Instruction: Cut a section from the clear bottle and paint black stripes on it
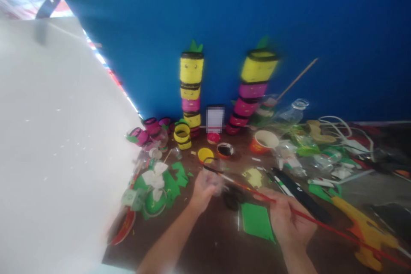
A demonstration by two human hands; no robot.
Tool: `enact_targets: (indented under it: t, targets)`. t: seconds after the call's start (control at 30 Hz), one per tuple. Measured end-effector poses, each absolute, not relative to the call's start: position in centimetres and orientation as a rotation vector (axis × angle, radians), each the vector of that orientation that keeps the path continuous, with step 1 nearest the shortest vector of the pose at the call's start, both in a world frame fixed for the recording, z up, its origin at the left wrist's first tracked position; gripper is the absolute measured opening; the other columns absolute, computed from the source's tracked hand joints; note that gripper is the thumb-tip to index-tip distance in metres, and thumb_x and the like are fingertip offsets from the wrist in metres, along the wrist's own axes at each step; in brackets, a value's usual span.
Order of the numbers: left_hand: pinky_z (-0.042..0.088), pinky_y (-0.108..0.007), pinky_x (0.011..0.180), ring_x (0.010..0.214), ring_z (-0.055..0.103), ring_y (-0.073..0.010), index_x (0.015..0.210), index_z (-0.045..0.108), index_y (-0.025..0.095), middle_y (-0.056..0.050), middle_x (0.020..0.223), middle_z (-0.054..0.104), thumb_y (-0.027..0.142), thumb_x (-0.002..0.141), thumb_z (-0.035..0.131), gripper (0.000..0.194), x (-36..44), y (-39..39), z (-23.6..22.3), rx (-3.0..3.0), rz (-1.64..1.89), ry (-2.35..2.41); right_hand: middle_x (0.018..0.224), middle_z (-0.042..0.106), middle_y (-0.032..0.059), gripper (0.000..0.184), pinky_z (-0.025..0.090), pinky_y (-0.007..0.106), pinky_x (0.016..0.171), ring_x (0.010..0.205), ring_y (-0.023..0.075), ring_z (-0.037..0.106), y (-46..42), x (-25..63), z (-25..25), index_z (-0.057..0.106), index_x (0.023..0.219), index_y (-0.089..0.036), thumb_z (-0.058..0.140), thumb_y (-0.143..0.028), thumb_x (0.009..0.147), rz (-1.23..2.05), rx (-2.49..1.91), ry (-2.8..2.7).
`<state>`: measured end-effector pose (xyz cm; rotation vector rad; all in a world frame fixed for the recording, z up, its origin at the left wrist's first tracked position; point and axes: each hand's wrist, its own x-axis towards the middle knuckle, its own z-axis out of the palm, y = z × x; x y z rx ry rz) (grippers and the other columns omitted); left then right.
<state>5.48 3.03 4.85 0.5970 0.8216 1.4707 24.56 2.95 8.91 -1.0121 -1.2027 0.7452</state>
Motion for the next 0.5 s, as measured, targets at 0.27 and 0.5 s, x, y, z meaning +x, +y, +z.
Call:
enact_targets:
  t: [0.27,0.5]
  targets:
    - [0.049,-0.034,0.067,0.074,0.059,-0.0191,0.093,0.055,0.017,-0.003,0.080,0.061,0.038,0.052,0.083,0.054,5.38,3.03,4.16,0.568,1.456,0.849,0.077,0.072,0.0059,0.015,0.055,0.039,0.070,0.075,0.0229,0.068,3.18,24.38,9.48,0.068,0.076,-0.022,0.056,-0.027,0.084,0.676,-1.034,-1.289]
    - [0.049,-0.033,0.073,0.073,0.058,-0.0163,0.090,0.057,0.017,-0.003,0.081,0.060,0.044,0.053,0.083,0.053,5.51,2.95,4.83,0.594,1.474,0.805,0.077,0.071,0.0069,0.018,0.055,0.039,0.071,0.074,0.0219,0.067,3.17,24.70,9.63,0.069,0.077,-0.021,0.055,-0.028,0.085,0.627,-1.082,-1.339]
